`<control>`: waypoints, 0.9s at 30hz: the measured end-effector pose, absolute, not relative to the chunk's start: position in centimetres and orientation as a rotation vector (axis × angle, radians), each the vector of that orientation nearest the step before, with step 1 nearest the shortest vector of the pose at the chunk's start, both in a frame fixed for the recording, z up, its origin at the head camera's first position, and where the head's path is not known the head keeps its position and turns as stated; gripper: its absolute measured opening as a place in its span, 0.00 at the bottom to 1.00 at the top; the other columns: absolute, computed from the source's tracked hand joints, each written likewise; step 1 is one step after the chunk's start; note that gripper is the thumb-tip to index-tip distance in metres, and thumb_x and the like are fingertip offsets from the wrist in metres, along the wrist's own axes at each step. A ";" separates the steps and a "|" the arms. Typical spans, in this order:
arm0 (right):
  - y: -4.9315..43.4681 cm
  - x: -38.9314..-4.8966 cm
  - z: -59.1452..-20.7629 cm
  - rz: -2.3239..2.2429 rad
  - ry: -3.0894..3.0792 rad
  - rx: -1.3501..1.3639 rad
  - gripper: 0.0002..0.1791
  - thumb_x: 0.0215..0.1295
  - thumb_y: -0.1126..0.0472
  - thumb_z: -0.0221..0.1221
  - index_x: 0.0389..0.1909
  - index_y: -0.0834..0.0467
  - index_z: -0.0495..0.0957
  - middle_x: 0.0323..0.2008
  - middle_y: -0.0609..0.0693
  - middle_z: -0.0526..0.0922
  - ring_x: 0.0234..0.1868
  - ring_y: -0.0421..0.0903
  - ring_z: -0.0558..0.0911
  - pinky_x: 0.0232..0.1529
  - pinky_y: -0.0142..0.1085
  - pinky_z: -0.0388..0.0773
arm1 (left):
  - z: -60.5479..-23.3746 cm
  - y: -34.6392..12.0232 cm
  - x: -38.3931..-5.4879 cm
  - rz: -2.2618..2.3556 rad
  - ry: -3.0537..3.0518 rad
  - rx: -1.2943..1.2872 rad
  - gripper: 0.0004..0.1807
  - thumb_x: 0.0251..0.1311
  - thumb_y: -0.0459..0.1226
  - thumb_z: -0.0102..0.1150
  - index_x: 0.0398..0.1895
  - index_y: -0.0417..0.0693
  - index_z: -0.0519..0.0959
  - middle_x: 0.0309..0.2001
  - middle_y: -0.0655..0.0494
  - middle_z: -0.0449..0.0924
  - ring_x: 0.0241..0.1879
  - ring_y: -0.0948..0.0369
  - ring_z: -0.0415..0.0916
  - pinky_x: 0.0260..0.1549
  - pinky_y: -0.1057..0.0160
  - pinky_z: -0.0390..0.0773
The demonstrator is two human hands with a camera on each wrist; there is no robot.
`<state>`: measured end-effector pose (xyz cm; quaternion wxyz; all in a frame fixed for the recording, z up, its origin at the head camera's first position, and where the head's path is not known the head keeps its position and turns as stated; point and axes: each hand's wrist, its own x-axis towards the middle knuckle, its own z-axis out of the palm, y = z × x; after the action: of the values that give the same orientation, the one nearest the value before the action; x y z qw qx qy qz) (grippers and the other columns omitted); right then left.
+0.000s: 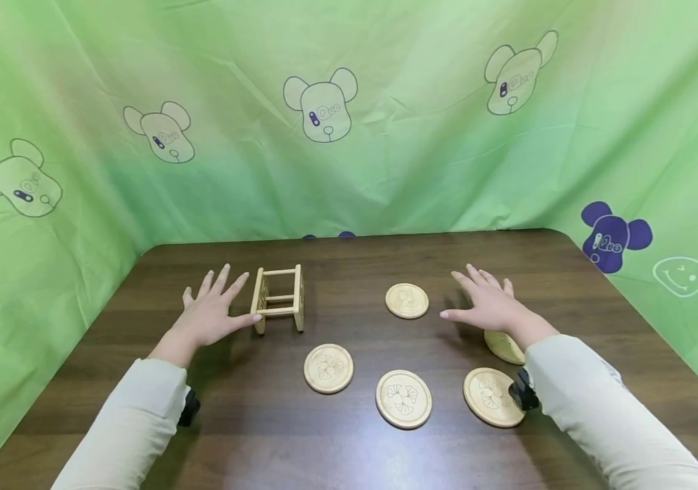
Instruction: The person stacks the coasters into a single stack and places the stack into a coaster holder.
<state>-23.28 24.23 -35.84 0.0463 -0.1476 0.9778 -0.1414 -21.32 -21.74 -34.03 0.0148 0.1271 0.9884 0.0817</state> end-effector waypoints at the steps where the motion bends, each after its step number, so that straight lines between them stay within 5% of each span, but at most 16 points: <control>1: 24.0 -23.3 -35.9 -0.438 2.984 -0.458 0.52 0.47 0.31 0.51 0.64 0.63 0.49 0.62 0.69 0.42 0.60 0.67 0.43 0.48 0.65 0.31 | -34.1 -21.6 -21.4 0.259 3.075 0.399 0.47 0.46 0.68 0.39 0.67 0.56 0.45 0.66 0.44 0.32 0.62 0.41 0.31 0.46 0.33 0.36; 27: 19.9 -25.2 -37.4 -0.491 2.921 -0.670 0.46 0.48 0.41 0.58 0.61 0.66 0.55 0.60 0.71 0.51 0.58 0.68 0.52 0.52 0.59 0.47 | -34.9 -19.4 -22.7 0.350 3.000 0.492 0.43 0.52 0.64 0.39 0.67 0.53 0.44 0.66 0.45 0.34 0.63 0.44 0.33 0.47 0.34 0.39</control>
<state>-25.17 19.93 -37.42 0.0522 -0.2202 0.9606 -0.1614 -22.70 -19.42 -34.92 0.0404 0.1606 0.9795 0.1144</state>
